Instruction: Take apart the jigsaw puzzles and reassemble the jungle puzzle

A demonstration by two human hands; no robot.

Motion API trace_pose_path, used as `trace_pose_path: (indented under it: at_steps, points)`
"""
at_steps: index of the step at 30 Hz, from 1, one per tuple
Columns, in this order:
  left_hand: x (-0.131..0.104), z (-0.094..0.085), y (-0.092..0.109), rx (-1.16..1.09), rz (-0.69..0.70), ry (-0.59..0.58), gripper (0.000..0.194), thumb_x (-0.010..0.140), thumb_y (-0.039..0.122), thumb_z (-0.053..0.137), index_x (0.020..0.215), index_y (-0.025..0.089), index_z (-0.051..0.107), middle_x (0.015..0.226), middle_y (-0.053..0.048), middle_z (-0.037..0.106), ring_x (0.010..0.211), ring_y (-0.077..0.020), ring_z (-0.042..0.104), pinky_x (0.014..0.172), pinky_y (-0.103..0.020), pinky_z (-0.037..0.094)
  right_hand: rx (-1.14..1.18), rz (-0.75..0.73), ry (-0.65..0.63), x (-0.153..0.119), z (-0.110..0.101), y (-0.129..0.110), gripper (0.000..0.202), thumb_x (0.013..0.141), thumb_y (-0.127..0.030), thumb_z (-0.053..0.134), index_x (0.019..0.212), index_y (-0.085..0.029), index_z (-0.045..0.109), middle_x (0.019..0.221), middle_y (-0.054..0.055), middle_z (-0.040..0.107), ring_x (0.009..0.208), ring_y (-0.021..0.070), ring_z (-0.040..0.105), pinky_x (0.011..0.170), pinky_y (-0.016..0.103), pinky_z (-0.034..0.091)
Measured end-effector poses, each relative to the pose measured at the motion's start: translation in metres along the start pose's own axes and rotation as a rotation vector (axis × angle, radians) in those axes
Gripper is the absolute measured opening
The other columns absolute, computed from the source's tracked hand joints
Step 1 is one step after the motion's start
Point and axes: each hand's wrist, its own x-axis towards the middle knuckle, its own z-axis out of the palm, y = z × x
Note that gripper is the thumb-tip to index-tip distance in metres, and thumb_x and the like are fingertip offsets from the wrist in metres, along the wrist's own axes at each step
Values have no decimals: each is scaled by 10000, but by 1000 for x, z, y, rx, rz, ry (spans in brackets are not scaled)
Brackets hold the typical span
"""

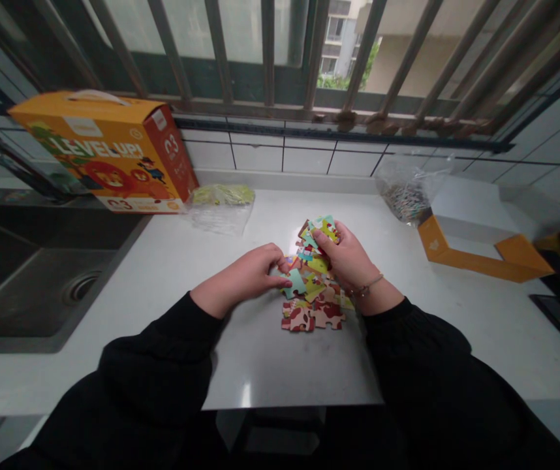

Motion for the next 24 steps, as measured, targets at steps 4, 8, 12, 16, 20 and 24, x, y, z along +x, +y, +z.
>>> trace_pose_path:
  at_steps: [4, 8, 12, 16, 20, 24]
  points:
    - [1, 4, -2, -89, -76, 146, 156, 864, 291, 845, 851, 209, 713, 922, -34, 701, 796, -185, 582, 732, -310, 414, -26, -22, 72, 0, 1, 0, 616, 836, -706, 869, 1226, -283, 648, 1079, 52, 774, 998, 275, 739, 883, 429, 648]
    - [4, 9, -7, -4, -175, 325, 167, 851, 299, 840, 835, 221, 694, 754, 4, 631, 701, -176, 507, 662, -299, 331, -58, -26, 81, 0, 2, 0, 563, 859, -701, 854, 1171, -271, 669, 1086, 55, 778, 961, 255, 737, 871, 409, 627]
    - [8, 9, -9, -80, -206, 375, 203, 820, 270, 859, 819, 217, 663, 726, 18, 624, 680, -166, 498, 646, -288, 322, -70, -22, 71, 1, 1, 2, 562, 864, -704, 849, 1168, -264, 672, 1081, 51, 782, 962, 248, 740, 886, 405, 628]
    - [11, 7, -11, -244, -259, 396, 192, 855, 306, 851, 899, 205, 693, 744, 15, 655, 658, -154, 533, 643, -286, 354, -58, -26, 61, 1, 1, 1, 574, 855, -726, 847, 1166, -272, 684, 1080, 55, 785, 983, 265, 742, 901, 427, 639]
    - [12, 7, -15, -370, -281, 378, 158, 906, 318, 800, 913, 190, 707, 764, -1, 681, 642, -138, 535, 629, -274, 364, -7, -26, 7, -1, 3, -1, 563, 864, -737, 835, 1168, -283, 698, 1083, 63, 789, 987, 279, 745, 902, 454, 651]
    - [13, 13, -17, -572, -251, 307, 203, 907, 372, 809, 961, 192, 732, 822, -21, 731, 657, -135, 569, 630, -259, 397, -57, -30, -53, -2, 4, -1, 525, 898, -713, 820, 1153, -266, 715, 1094, 67, 792, 970, 255, 733, 887, 426, 647]
